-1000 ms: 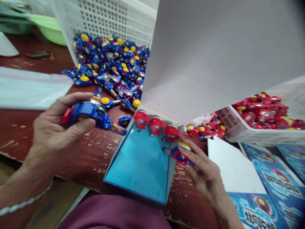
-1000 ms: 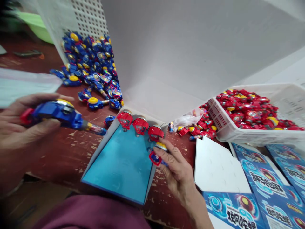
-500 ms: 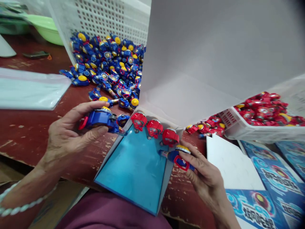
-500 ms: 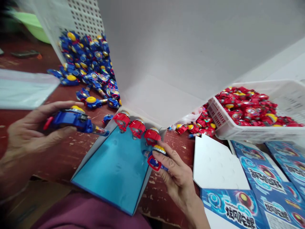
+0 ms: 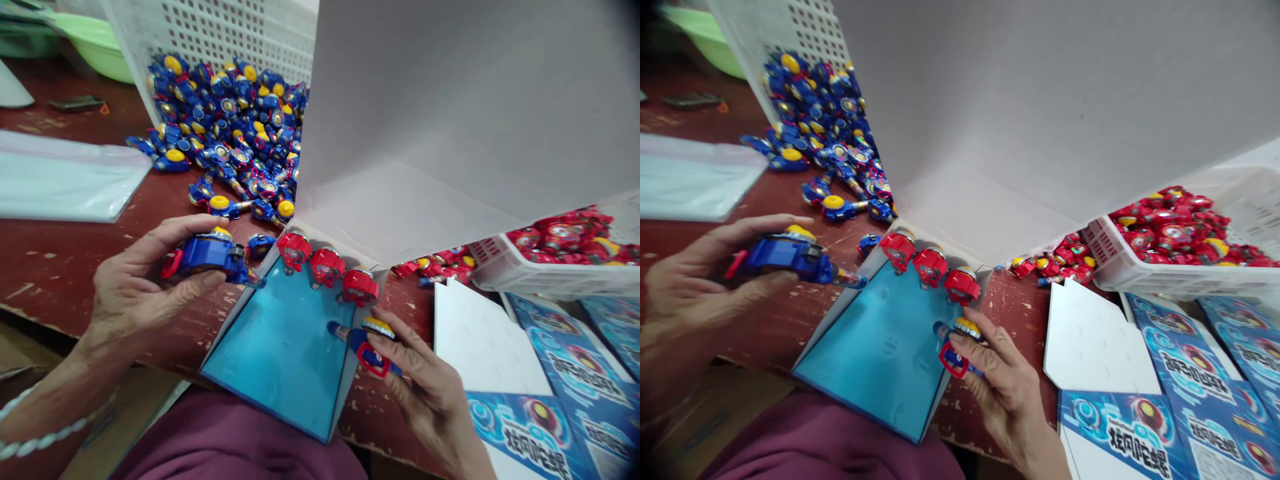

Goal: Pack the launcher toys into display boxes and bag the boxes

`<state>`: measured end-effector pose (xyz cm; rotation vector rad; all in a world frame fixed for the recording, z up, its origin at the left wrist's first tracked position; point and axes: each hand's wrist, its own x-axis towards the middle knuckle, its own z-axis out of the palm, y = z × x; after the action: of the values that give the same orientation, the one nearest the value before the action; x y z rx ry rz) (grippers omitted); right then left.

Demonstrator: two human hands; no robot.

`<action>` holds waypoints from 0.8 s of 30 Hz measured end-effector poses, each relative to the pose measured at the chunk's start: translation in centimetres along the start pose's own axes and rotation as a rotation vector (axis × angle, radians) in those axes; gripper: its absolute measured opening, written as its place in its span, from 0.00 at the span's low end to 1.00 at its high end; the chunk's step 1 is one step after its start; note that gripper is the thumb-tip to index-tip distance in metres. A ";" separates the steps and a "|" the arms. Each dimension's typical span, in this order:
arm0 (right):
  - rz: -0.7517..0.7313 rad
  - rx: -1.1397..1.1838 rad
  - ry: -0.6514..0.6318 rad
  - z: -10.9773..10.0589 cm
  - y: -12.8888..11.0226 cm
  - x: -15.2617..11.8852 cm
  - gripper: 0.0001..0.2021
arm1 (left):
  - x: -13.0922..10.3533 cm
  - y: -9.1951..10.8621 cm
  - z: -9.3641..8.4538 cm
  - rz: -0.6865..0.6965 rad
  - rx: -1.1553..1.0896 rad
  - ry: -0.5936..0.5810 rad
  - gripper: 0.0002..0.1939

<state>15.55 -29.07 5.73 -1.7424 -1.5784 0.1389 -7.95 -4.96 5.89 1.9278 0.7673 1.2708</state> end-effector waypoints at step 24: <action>0.078 -0.025 0.177 5.9 2.6 0.7 0.22 | 2.5 -1.6 3.6 0.416 -0.150 -0.638 0.24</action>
<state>14.57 -25.63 0.37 -1.7850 -1.3904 0.0025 -3.93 -2.91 4.94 2.2461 -0.0525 0.8072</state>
